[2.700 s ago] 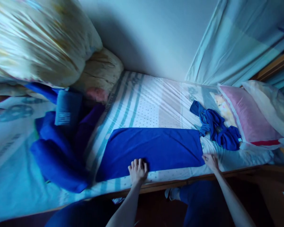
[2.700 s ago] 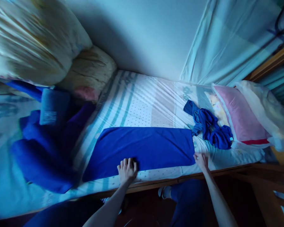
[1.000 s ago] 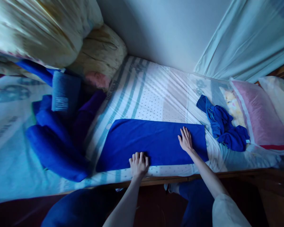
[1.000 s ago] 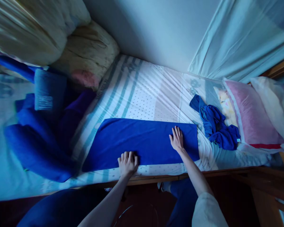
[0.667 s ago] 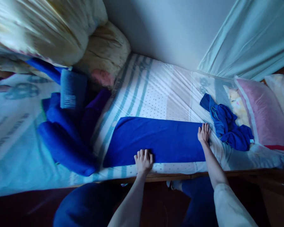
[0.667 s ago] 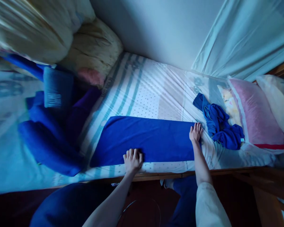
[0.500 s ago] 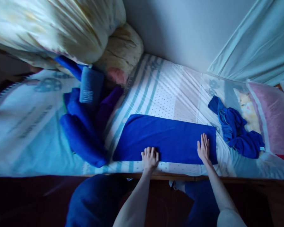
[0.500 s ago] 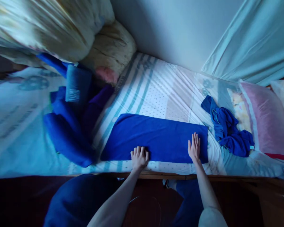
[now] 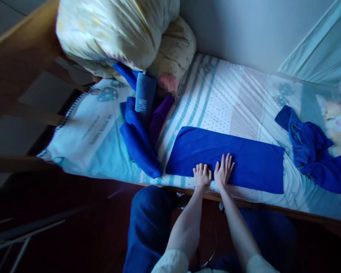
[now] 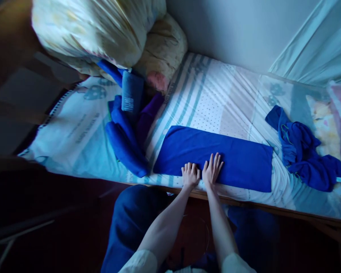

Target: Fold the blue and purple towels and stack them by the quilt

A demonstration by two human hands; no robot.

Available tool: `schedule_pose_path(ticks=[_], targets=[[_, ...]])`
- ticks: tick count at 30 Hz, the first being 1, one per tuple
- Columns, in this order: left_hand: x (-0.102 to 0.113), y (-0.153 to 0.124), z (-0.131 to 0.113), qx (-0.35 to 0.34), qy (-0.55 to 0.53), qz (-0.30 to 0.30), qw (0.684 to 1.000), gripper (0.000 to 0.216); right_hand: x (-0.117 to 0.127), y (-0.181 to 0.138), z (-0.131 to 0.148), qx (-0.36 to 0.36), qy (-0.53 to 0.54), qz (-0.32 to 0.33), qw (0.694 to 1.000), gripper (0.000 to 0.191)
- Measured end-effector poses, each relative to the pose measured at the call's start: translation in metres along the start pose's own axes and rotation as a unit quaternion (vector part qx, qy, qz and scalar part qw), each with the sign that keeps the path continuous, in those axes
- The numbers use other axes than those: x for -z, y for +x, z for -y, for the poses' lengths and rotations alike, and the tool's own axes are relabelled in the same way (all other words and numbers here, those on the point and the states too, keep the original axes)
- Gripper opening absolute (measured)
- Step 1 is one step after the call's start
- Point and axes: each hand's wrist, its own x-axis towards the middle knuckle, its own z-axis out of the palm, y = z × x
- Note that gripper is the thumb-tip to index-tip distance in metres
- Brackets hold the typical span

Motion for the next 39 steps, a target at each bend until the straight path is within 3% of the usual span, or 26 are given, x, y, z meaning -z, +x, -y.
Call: schedule_pose_path(ticks=[3,9,18,22,29,32,36,39], targets=[[0.0,-0.001,-0.001,0.004,0.018,-0.01,1.0,0.02,-0.018,-0.006,0.017,0.012,-0.034,-0.012,0.999,0.057],[0.003,-0.002,-0.001,0.001,0.021,-0.026,0.999,0.019,-0.021,-0.004,0.01,0.015,-0.061,-0.059,0.996,0.054],[0.002,-0.01,0.009,-0.042,-0.09,-0.079,0.992,0.024,-0.025,-0.006,0.011,0.013,-0.054,-0.077,0.995,0.057],[0.013,0.013,0.028,-0.079,-0.075,-0.09,0.99,0.044,-0.023,-0.007,0.013,0.005,-0.044,-0.074,0.996,0.059],[0.044,0.07,0.088,-0.01,-0.011,-0.117,0.993,0.057,-0.017,-0.008,0.019,0.003,-0.037,-0.07,0.997,0.058],[0.046,0.081,0.083,-0.036,0.0,-0.118,0.992,0.059,-0.016,-0.007,0.019,0.001,-0.037,-0.073,0.997,0.057],[0.041,0.096,0.062,-0.182,0.007,-0.027,0.983,0.057,-0.016,-0.007,0.019,0.002,-0.034,-0.078,0.996,0.057],[0.043,0.12,0.066,-0.142,0.014,-0.042,0.989,0.058,-0.016,-0.007,0.019,0.003,-0.034,-0.075,0.997,0.058]])
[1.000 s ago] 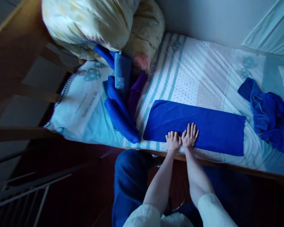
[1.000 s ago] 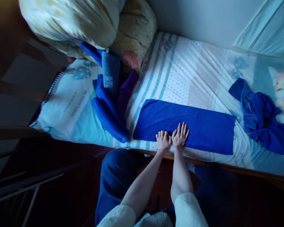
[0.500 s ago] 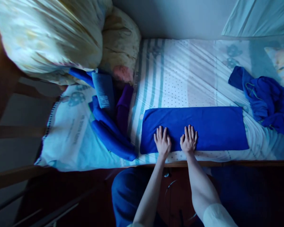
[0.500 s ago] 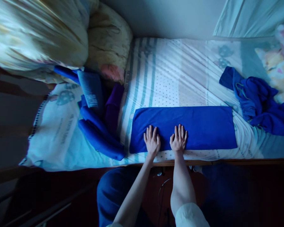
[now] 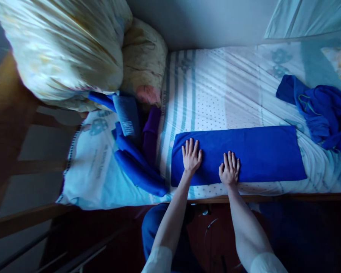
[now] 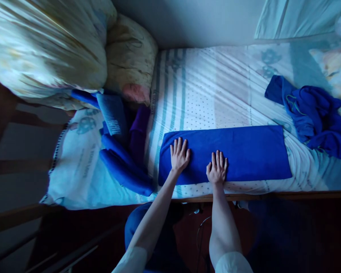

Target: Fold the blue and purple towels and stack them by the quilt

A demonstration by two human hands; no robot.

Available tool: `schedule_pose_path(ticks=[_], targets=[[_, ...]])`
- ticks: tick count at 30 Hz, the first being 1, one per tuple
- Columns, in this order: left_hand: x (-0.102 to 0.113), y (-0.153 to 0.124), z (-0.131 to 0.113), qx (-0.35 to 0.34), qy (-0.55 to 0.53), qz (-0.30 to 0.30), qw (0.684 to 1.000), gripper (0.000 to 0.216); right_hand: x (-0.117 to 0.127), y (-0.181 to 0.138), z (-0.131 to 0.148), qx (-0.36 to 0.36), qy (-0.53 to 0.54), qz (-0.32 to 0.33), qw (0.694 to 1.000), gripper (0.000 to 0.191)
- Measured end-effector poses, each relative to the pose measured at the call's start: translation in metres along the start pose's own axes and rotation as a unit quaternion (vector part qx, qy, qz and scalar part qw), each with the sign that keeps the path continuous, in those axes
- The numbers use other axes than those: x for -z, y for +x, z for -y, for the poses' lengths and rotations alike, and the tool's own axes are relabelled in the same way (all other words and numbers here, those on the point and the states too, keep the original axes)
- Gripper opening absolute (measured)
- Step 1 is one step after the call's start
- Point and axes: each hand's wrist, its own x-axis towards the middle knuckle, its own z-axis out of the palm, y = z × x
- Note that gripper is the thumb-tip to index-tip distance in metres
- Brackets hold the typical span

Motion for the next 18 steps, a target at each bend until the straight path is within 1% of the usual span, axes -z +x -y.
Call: schedule_pose_path(ticks=[2,5,7,9,11,14,18], targets=[[0.005,0.018,0.018,0.055,0.008,-0.026,0.998,0.061,0.0,0.0,0.0,0.0,-0.001,0.003,1.0,0.058],[0.014,0.043,0.045,0.091,0.007,-0.033,0.995,0.063,0.001,0.0,0.0,-0.002,0.001,0.007,1.0,0.059],[0.019,0.054,0.053,0.105,0.004,-0.033,0.994,0.064,0.002,0.0,0.001,-0.004,0.003,0.011,1.0,0.059],[0.02,0.053,0.051,0.105,0.001,-0.039,0.994,0.064,0.004,0.001,0.002,-0.006,0.005,0.015,1.0,0.059],[0.016,0.041,0.039,0.08,-0.006,-0.043,0.996,0.063,0.005,0.001,0.003,-0.01,0.007,0.019,1.0,0.059],[0.006,0.004,0.016,0.039,-0.021,-0.037,0.998,0.061,0.005,0.0,0.003,-0.015,0.014,0.024,1.0,0.06],[-0.004,-0.047,-0.005,0.042,-0.031,-0.041,0.998,0.06,0.003,0.0,0.003,-0.02,0.021,0.032,0.999,0.061]])
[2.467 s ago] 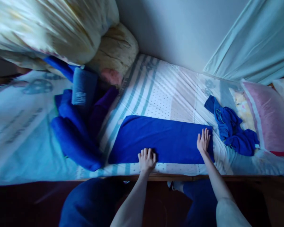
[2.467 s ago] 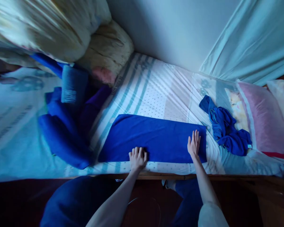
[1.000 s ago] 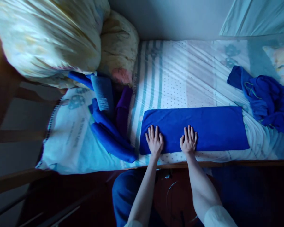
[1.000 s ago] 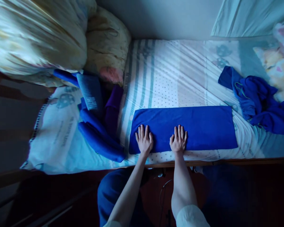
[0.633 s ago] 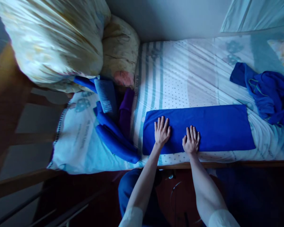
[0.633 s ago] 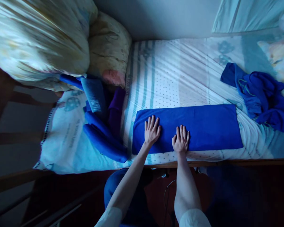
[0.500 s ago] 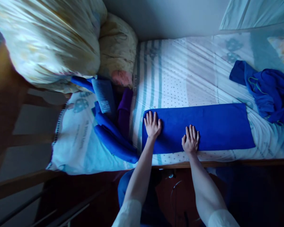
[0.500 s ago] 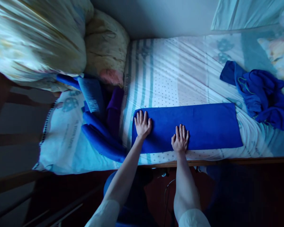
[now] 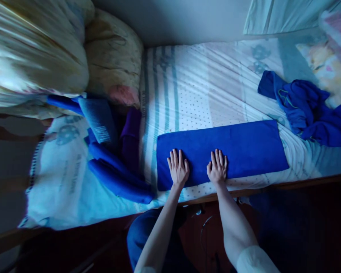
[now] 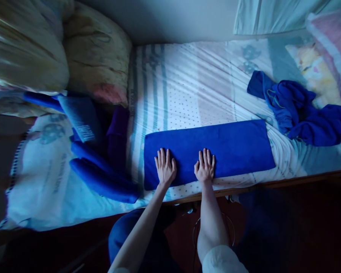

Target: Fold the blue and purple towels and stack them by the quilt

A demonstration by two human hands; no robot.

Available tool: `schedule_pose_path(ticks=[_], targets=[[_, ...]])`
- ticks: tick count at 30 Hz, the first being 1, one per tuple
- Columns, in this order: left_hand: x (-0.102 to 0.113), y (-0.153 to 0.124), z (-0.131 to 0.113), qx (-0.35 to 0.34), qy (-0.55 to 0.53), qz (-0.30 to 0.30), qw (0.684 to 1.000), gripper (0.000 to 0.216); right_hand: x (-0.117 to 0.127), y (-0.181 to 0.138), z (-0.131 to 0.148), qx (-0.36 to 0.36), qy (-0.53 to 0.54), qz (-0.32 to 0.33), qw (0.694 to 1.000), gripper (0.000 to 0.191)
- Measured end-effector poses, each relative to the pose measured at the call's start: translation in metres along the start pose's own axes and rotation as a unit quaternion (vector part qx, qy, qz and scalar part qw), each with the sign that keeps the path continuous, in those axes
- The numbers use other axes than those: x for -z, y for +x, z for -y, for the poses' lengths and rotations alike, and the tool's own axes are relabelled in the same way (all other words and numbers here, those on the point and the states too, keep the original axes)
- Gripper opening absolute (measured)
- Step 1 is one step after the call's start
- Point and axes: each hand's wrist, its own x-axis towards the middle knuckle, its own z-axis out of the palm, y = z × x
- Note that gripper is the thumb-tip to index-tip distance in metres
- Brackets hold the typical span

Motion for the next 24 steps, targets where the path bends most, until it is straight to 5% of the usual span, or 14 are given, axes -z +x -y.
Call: schedule_pose_path(ticks=[4,17,24], targets=[[0.0,-0.023,-0.004,-0.004,-0.015,0.0,1.0,0.058,0.004,0.001,0.002,-0.009,-0.01,0.024,1.0,0.058],[-0.004,-0.02,-0.008,0.004,-0.072,-0.057,0.996,0.061,0.016,0.003,0.003,-0.006,-0.044,0.089,0.995,0.062],[-0.006,-0.019,-0.007,0.019,-0.119,-0.061,0.991,0.065,0.036,0.011,-0.043,0.084,-0.073,0.125,0.986,0.061]])
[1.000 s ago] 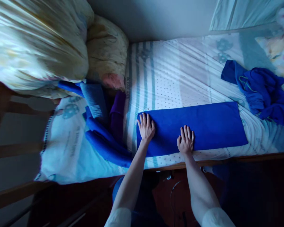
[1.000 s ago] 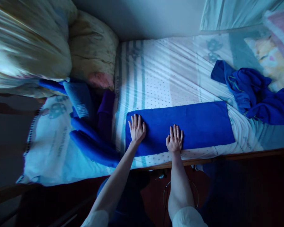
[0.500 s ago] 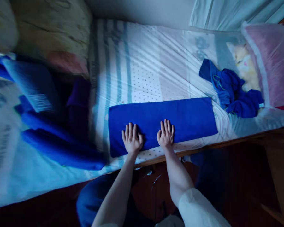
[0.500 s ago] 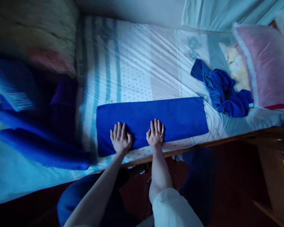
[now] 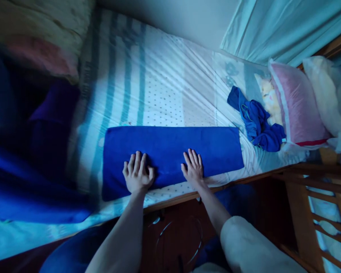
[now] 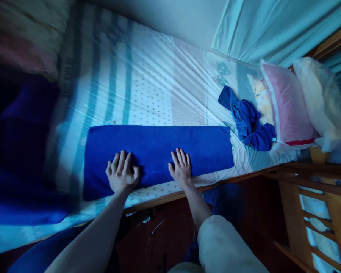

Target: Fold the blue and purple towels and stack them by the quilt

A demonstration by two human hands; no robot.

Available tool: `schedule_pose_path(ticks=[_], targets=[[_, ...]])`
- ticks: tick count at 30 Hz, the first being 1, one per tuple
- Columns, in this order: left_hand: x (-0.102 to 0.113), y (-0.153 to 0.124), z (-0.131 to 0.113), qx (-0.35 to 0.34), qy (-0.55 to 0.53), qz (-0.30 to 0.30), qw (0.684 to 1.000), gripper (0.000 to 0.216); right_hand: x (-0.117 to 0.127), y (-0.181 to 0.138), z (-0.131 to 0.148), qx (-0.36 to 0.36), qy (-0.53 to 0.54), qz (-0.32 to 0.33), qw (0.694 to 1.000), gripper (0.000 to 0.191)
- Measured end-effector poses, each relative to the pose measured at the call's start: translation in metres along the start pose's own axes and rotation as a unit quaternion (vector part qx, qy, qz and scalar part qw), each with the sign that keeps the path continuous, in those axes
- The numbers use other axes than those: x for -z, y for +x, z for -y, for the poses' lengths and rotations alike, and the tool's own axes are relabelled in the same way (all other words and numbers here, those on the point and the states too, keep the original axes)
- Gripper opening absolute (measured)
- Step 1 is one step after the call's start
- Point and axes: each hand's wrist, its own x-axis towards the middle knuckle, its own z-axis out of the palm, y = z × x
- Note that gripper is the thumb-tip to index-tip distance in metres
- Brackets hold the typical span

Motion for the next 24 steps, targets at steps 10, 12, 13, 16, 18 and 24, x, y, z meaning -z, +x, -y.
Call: schedule_pose_path(ticks=[10,12,13,16,18,24], targets=[[-0.003,0.001,0.004,0.012,-0.026,0.005,1.0,0.066,0.042,-0.006,-0.182,-0.165,-0.09,-0.093,0.978,0.059],[-0.004,0.001,0.004,0.012,-0.027,0.004,1.0,0.065,0.051,-0.008,-0.205,-0.186,-0.101,-0.126,0.969,0.063],[-0.004,0.002,0.004,0.013,-0.027,0.003,1.0,0.064,0.055,-0.007,-0.213,-0.188,-0.109,-0.145,0.965,0.065],[-0.003,0.002,0.003,0.017,-0.032,0.001,0.999,0.063,0.066,0.001,-0.223,-0.172,-0.137,-0.202,0.955,0.07],[-0.003,0.003,0.003,0.02,-0.038,0.001,0.999,0.063,0.066,0.01,-0.215,-0.168,-0.141,-0.237,0.946,0.07],[-0.004,0.003,0.005,0.02,-0.041,-0.002,0.999,0.064,0.024,0.044,-0.102,-0.12,-0.067,-0.162,0.977,0.061]])
